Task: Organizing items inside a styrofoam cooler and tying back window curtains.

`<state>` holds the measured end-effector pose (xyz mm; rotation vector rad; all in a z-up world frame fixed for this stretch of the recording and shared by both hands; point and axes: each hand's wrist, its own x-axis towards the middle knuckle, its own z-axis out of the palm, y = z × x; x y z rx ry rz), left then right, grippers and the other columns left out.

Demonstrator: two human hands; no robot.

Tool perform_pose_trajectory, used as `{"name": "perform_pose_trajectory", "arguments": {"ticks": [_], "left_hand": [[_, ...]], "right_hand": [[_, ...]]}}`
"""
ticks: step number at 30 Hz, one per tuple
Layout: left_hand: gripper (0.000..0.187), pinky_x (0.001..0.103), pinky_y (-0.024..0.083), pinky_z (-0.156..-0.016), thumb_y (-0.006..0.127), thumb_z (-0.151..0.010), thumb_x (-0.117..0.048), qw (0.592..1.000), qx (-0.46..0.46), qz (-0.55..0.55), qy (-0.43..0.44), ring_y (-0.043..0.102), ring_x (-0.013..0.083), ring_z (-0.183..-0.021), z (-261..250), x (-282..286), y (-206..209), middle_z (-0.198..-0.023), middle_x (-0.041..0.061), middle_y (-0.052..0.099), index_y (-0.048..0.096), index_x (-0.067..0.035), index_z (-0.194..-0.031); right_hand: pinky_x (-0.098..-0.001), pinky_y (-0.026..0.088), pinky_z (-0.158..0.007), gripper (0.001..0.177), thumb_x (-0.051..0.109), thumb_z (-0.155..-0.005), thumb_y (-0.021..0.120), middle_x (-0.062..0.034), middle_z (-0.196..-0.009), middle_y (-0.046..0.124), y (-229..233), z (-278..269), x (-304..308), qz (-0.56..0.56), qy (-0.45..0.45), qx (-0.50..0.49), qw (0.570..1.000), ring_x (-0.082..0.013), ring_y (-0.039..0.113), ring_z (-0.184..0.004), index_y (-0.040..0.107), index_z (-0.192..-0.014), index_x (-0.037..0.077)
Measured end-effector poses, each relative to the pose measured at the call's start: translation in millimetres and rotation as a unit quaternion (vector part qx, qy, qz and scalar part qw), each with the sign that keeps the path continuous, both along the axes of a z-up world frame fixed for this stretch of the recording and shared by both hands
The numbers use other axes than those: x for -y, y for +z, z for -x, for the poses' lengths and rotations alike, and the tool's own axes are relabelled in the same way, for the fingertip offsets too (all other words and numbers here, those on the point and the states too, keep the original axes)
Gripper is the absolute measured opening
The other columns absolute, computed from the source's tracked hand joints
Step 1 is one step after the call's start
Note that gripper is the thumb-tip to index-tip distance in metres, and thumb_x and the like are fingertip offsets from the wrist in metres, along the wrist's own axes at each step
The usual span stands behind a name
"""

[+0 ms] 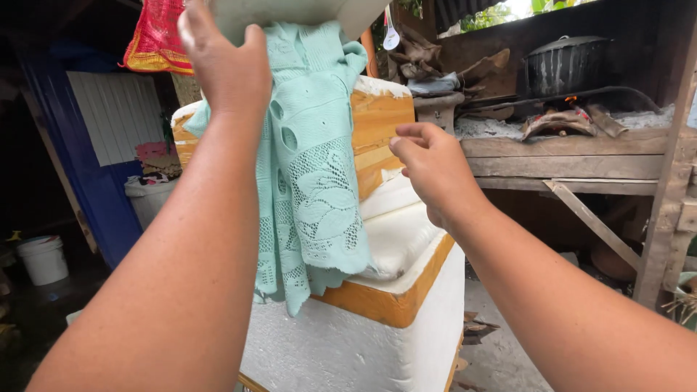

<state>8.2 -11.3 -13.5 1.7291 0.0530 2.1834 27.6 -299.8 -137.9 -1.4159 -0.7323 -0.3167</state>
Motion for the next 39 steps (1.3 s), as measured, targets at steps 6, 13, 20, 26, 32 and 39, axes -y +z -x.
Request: {"name": "perform_pose_trajectory", "arguments": {"ticks": [6,13,20,26,32,39], "left_hand": [[0.078,0.044,0.037,-0.120,0.076,-0.097,-0.020,0.998,-0.003,-0.059,-0.009,0.045,0.0450,-0.143,-23,24,-1,-0.154,0.031,0.043,0.030,-0.001,-0.157],[0.062,0.045,0.037,-0.120,0.071,-0.099,-0.017,0.997,-0.034,-0.073,0.016,0.043,0.0476,-0.142,-4,54,-28,-0.156,0.033,0.040,0.043,0.002,-0.151],[0.033,0.046,0.047,-0.106,0.071,-0.104,-0.017,0.986,-0.015,-0.161,-0.042,0.057,0.0432,-0.121,57,167,-81,-0.128,0.027,0.058,0.057,0.003,-0.127],[0.028,0.040,0.043,-0.120,0.064,-0.106,-0.004,0.967,-0.061,-0.176,-0.176,0.056,0.0342,-0.135,49,268,-189,-0.136,0.016,0.061,0.058,-0.001,-0.132],[0.028,0.041,0.045,-0.115,0.060,-0.095,-0.004,0.882,-0.297,-0.028,-0.364,0.058,0.0325,-0.138,37,353,-348,-0.137,0.015,0.064,0.066,-0.005,-0.121],[0.027,0.041,0.045,-0.107,0.064,-0.086,-0.011,0.686,-0.608,0.066,-0.393,0.059,0.0344,-0.125,58,413,-561,-0.129,0.016,0.065,0.070,-0.007,-0.112]], "right_hand": [[-0.0342,0.055,-0.087,0.042,0.023,-0.088,0.067,-0.0093,-0.115,0.071,-32,4,23,-0.006,0.014,-0.046,0.999,-0.0179,0.065,-0.101,0.066,-0.125,0.004],[-0.0336,0.056,-0.088,0.038,0.020,-0.089,0.065,-0.0089,-0.111,0.071,-68,-2,54,0.007,0.007,-0.086,0.996,-0.0170,0.065,-0.100,0.067,-0.122,0.002],[-0.0325,0.055,-0.086,0.035,0.017,-0.089,0.064,-0.0080,-0.110,0.069,-107,-7,85,-0.016,-0.001,-0.150,0.989,-0.0167,0.066,-0.098,0.067,-0.120,0.001],[-0.0314,0.055,-0.086,0.033,0.017,-0.092,0.060,-0.0058,-0.108,0.071,-155,-12,128,-0.001,-0.059,-0.219,0.974,-0.0149,0.067,-0.097,0.067,-0.120,0.003],[-0.0328,0.056,-0.083,0.029,0.015,-0.094,0.061,-0.0089,-0.106,0.070,-262,-15,203,-0.007,-0.103,-0.280,0.954,-0.0172,0.066,-0.096,0.067,-0.118,0.001],[-0.0318,0.055,-0.074,0.021,0.011,-0.097,0.058,-0.0067,-0.101,0.070,-430,12,342,-0.011,-0.254,-0.407,0.877,-0.0165,0.067,-0.086,0.068,-0.113,0.001]]}}
